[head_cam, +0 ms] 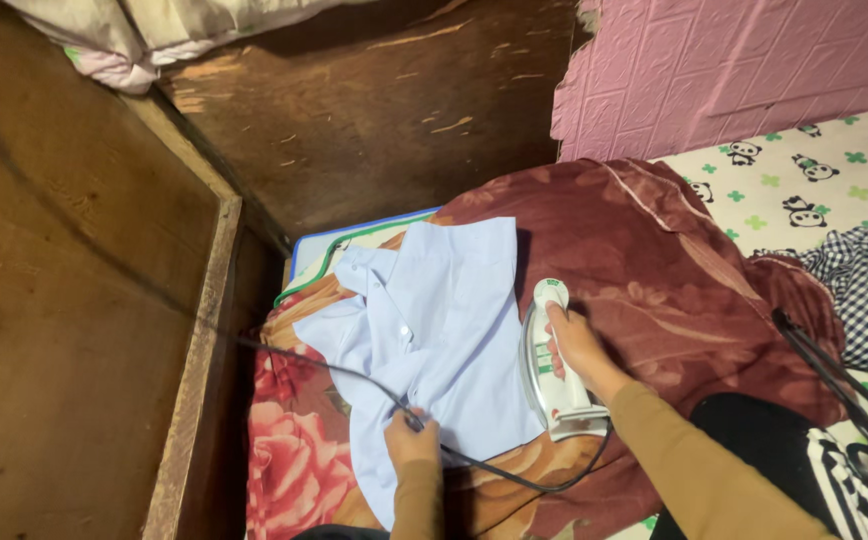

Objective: The person irons a light blue shirt laid out on a bed. They repeatedly smooth the fabric with one hand and move the iron over the shirt with the other, adjusting the shirt's position several times.

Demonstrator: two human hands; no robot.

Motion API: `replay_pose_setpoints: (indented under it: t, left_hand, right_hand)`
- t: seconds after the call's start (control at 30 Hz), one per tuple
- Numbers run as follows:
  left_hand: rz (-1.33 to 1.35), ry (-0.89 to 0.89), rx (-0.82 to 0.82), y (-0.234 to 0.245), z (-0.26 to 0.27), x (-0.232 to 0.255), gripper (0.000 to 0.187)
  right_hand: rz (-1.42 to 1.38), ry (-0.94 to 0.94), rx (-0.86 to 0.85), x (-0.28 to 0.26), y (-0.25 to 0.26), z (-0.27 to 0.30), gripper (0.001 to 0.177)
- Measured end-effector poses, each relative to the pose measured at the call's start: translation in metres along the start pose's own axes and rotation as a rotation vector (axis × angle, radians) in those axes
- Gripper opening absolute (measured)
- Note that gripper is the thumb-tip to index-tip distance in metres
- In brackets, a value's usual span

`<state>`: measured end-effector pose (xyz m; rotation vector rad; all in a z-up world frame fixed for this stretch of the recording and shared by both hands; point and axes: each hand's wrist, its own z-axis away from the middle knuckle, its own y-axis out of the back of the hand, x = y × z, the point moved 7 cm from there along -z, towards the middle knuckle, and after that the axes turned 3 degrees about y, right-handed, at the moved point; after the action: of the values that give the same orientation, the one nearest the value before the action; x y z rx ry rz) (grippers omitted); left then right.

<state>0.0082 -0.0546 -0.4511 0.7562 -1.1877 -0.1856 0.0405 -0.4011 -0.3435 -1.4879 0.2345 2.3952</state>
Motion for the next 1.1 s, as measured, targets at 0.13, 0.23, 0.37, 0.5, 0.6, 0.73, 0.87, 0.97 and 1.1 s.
replay_pose_setpoints:
  t: [0.13, 0.23, 0.37, 0.5, 0.6, 0.73, 0.87, 0.97, 1.1]
  left_hand:
    - [-0.154, -0.018, 0.181, 0.028, 0.009, 0.04, 0.048]
    - [-0.277, 0.029, 0.269, 0.045, 0.016, 0.052, 0.051]
    - [-0.408, -0.096, 0.501, 0.072, 0.015, 0.071, 0.045]
    - [-0.298, 0.155, 0.215, 0.065, 0.0, 0.046, 0.031]
    - [-0.233, 0.091, 0.249, 0.07, 0.001, 0.044, 0.024]
    - [-0.135, 0.012, 0.357, 0.084, 0.005, 0.049, 0.016]
    - [0.046, -0.033, 0.419, 0.102, 0.007, 0.057, 0.017]
    - [0.06, -0.167, 0.482, 0.112, 0.017, 0.068, 0.02]
    - [-0.009, -0.097, 0.399, 0.107, 0.013, 0.064, 0.02]
  right_hand:
    - [-0.002, -0.01, -0.06, 0.029, -0.005, 0.046, 0.042]
    - [0.054, -0.095, -0.019, 0.058, -0.002, 0.089, 0.043]
    - [0.098, -0.041, 0.155, 0.06, 0.008, 0.094, 0.044]
    - [0.139, 0.109, 0.228, 0.032, 0.007, 0.036, 0.045]
    - [0.198, 0.132, 0.242, 0.0, 0.006, -0.016, 0.047]
    - [0.156, 0.097, 0.165, -0.017, 0.006, -0.031, 0.049]
    - [0.169, 0.089, 0.128, -0.003, 0.0, 0.008, 0.048]
    - [0.165, 0.018, 0.072, 0.025, -0.004, 0.051, 0.042]
    - [0.155, -0.082, 0.163, 0.053, -0.002, 0.082, 0.044]
